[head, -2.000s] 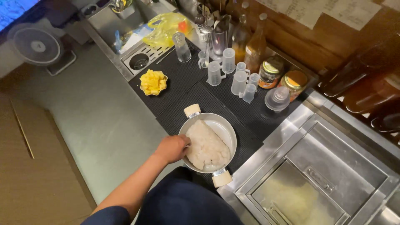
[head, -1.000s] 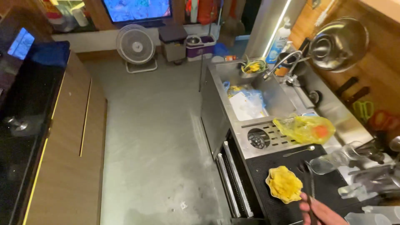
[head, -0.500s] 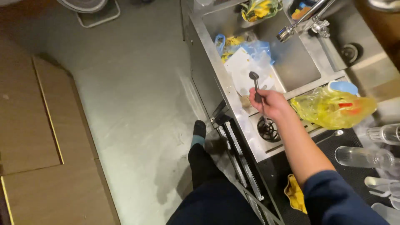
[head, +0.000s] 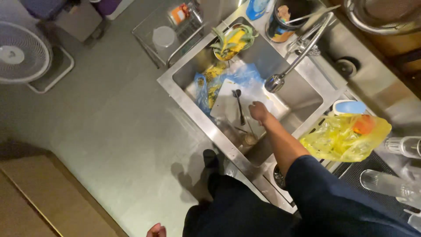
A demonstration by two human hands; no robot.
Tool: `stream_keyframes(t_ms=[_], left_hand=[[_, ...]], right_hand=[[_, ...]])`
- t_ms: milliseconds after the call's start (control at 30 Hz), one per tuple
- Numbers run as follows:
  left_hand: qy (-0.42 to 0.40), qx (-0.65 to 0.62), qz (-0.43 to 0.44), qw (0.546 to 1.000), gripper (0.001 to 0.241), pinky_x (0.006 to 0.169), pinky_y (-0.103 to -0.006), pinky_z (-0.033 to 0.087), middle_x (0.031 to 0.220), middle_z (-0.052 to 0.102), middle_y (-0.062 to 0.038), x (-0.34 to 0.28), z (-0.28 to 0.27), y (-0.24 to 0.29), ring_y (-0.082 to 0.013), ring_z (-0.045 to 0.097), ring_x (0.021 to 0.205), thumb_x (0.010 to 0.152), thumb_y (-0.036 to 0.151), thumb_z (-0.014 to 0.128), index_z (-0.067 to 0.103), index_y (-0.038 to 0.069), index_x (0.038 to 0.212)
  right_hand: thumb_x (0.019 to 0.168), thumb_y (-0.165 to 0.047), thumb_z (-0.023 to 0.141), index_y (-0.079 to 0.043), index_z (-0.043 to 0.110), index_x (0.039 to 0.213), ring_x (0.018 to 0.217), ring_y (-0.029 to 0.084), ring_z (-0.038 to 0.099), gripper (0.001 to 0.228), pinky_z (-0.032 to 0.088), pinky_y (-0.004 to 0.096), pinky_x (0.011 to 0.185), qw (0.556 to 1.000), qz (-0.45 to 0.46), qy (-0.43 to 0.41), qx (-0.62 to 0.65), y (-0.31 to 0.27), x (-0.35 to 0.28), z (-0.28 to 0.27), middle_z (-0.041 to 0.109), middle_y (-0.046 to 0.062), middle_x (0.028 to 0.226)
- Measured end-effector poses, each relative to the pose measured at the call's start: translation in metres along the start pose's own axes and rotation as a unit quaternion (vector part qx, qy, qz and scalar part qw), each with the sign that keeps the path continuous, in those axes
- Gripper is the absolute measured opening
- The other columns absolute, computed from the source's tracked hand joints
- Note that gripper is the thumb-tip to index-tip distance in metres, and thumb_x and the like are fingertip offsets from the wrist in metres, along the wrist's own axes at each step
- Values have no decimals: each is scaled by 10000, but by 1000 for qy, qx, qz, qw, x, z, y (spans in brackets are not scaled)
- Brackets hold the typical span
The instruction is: The person carries a plastic-wrapped block of ice to the counter, unwraps it into a pot, and cuts the block with a cleaver. They then move the pot to the sink, pour water from a jug over the ice, and break the ice apart by hand in the water.
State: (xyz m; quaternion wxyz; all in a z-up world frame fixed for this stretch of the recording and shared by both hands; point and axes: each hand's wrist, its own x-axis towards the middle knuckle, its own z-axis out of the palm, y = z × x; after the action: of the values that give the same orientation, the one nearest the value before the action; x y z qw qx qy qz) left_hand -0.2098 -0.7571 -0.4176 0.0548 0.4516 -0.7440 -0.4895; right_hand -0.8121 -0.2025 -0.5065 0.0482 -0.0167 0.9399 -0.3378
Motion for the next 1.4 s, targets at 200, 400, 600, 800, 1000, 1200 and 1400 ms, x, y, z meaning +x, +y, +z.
stream_keyframes(t_ms=[200, 400, 600, 800, 1000, 1200, 1400], left_hand=[[-100, -7, -16, 995, 289, 841, -341, 579, 1008, 785, -162, 35, 50, 210, -197, 740, 909, 905, 152, 748, 730, -14, 1140], [-334, 21, 110, 936, 283, 899, -297, 567, 1089, 788, -109, 75, 143, 460, -166, 735, 994, 936, 168, 698, 715, 11, 1171], [-571, 10, 195, 797, 339, 935, -291, 545, 1182, 749, -102, 104, 325, 504, -165, 712, 1075, 936, 131, 687, 668, -6, 1246], [-671, 9, -104, 734, 338, 809, -337, 536, 1103, 702, -137, 106, 437, 521, -216, 674, 952, 967, 103, 674, 672, -28, 1279], [-721, 45, -130, 679, 286, 829, -351, 601, 1061, 749, -117, 106, 441, 565, -237, 729, 943, 927, 66, 646, 656, -24, 1199], [-823, -63, -165, 539, 287, 522, -313, 431, 962, 537, -62, 175, 591, 491, -173, 535, 676, 831, -100, 520, 513, 24, 1091], [-791, 2, -200, 578, 425, 813, -320, 493, 1372, 584, 25, 94, 627, 649, -127, 627, 1105, 1016, 255, 414, 444, 161, 1430]], right_hand=[[959, -130, 615, 41, 605, 1126, 1083, 472, 559, 239, 444, 520, 961, 924, 39, 375, -62, -200, 23, -250, 611, 285, 1107], [831, -129, 686, -24, 707, 987, 1015, 457, 637, 189, 523, 523, 902, 955, 21, 151, -256, -210, 63, -325, 672, 247, 1075], [807, -93, 607, -80, 336, 1584, 1065, 479, 653, 822, 528, 487, 912, 960, 277, 41, -5, -284, -28, -286, 639, 307, 1196], [925, -101, 692, -66, 740, 1166, 956, 126, 666, 249, 527, 296, 798, 802, 345, 119, 473, -342, -103, -178, 763, 55, 1055], [992, -50, 480, -23, 711, 1266, 1157, 221, 728, 359, 534, 303, 996, 853, 341, 292, 267, -334, -121, -132, 763, 127, 1197], [1018, -268, 578, -35, 504, 1429, 1098, 405, 672, 478, 525, 420, 954, 820, 500, 245, 134, -369, -197, -118, 691, 265, 1157], [967, -228, 612, -89, 644, 1244, 1078, 372, 678, 312, 545, 436, 946, 841, 472, 218, 148, -409, -270, -62, 705, 206, 1124]])
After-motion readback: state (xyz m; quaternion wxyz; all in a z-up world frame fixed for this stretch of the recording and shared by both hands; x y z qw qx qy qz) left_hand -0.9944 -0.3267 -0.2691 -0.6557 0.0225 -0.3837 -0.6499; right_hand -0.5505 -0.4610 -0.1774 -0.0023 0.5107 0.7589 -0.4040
